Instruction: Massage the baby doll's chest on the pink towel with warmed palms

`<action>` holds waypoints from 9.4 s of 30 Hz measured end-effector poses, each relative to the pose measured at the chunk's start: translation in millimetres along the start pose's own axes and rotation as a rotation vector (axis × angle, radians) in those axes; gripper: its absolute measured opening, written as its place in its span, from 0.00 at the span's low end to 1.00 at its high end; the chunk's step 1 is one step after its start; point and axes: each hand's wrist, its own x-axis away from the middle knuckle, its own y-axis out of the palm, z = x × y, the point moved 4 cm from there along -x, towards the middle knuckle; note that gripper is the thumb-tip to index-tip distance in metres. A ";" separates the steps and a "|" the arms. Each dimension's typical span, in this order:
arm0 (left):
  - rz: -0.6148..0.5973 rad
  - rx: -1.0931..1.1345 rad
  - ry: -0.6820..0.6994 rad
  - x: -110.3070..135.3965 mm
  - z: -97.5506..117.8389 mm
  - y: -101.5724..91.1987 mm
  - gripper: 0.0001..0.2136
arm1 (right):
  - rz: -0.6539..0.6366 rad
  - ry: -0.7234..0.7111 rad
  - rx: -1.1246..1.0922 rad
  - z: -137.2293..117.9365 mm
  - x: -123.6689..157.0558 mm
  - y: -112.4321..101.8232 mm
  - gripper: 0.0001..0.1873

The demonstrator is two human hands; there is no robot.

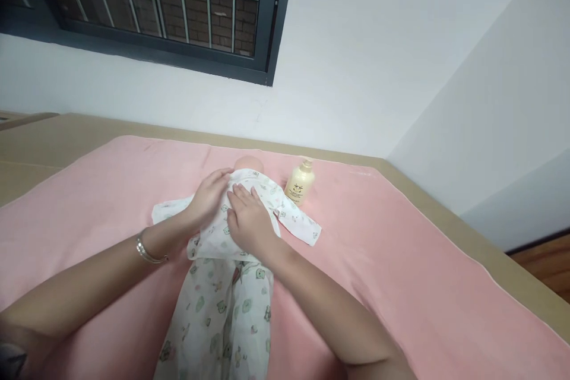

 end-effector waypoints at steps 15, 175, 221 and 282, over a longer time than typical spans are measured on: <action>0.017 -0.226 0.230 9.8 -30.7 6.1 0.14 | -0.140 0.086 0.257 1.2 1.9 6.1 0.29; -0.207 -1.055 0.275 0.7 -19.1 19.4 0.21 | -0.144 0.253 0.200 25.8 -9.9 -0.2 0.25; -0.150 -0.994 0.320 -0.6 -22.9 19.7 0.20 | -0.027 0.320 0.110 60.4 -21.8 5.5 0.25; -0.126 -1.008 0.280 5.0 -23.3 17.5 0.21 | -0.105 0.368 0.139 55.6 -19.1 -7.6 0.24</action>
